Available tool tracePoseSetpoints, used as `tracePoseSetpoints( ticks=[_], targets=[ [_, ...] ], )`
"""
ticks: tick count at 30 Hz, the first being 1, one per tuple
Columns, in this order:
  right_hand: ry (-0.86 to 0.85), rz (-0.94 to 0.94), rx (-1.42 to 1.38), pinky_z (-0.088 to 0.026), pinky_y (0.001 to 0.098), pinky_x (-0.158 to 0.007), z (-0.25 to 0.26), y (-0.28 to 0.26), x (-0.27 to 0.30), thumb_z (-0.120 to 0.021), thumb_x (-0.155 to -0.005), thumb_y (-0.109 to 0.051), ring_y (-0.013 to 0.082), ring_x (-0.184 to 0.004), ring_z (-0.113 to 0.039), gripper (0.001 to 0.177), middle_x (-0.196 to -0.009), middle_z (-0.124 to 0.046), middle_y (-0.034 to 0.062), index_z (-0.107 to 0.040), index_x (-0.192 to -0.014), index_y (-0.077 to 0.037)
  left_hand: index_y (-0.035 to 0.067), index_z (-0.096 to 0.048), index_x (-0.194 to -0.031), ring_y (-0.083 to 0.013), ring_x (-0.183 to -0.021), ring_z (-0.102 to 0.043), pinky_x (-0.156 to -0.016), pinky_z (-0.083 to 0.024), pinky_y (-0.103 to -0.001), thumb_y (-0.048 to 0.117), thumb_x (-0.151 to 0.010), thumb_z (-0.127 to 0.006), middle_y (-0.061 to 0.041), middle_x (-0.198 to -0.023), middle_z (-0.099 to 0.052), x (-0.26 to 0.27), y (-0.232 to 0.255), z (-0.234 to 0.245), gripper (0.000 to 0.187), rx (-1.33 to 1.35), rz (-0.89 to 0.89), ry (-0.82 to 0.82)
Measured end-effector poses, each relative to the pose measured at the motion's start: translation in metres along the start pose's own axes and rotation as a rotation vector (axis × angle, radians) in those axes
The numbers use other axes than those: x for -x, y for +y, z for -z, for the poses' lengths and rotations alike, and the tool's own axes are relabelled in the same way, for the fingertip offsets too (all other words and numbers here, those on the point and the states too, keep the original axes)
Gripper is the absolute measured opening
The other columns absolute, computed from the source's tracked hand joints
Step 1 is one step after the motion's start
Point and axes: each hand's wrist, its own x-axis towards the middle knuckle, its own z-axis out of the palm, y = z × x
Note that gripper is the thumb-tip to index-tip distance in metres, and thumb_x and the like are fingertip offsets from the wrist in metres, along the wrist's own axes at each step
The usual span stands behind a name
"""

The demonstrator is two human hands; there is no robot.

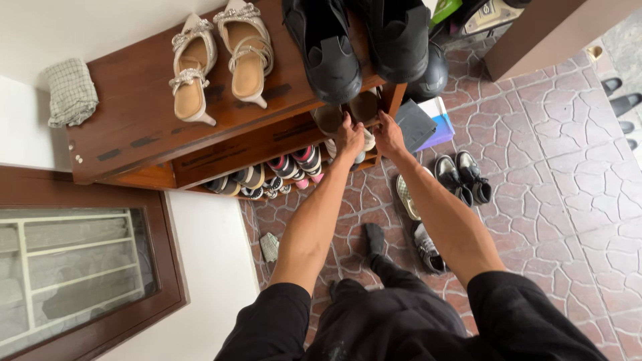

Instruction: The person wipes the top of a wooden shoe rack with a cloth, then removes several pairs of shoes from the shelves and places them on top of the rack. The person handles black sneakers, beige sandals, and brown slip-ons.

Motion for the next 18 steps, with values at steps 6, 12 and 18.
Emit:
tracePoseSetpoints(
  ticks=[6, 12, 18],
  targets=[
    [-0.071, -0.209, -0.023, -0.053, 0.045, -0.092, -0.011, 0.012, -0.017, -0.062, -0.094, -0.01, 0.0422, -0.11, -0.068, 0.058, -0.113, -0.071, 0.0256, -0.048, -0.149, -0.005, -0.004, -0.042, -0.15, -0.046, -0.124, -0.06, -0.108, -0.047, -0.045, 0.027, -0.094, -0.061, -0.032, -0.134, -0.06, -0.03, -0.002, -0.022, 0.066, -0.163, 0.043, 0.063],
    [-0.01, -0.158, -0.223, -0.057, 0.0356, -0.089, -0.025, 0.033, -0.014, -0.063, -0.09, -0.007, 0.0288, -0.105, -0.076, 0.059, -0.111, -0.077, 0.0187, -0.049, -0.147, -0.002, -0.003, -0.052, -0.144, -0.045, -0.122, -0.062, -0.109, -0.047, -0.044, 0.024, -0.091, -0.059, -0.032, -0.129, -0.064, -0.032, -0.016, -0.038, 0.059, -0.239, 0.018, 0.11],
    [0.012, -0.282, -0.372, -0.058, 0.0338, -0.08, -0.031, 0.041, 0.0, -0.067, -0.093, -0.013, 0.024, -0.104, -0.074, 0.055, -0.12, -0.074, 0.0171, -0.052, -0.144, -0.001, -0.003, -0.055, -0.139, -0.0449, -0.118, -0.064, -0.106, -0.049, -0.046, 0.022, -0.091, -0.063, -0.032, -0.126, -0.066, -0.019, -0.021, -0.029, 0.055, -0.217, -0.061, 0.193]
  ],
)
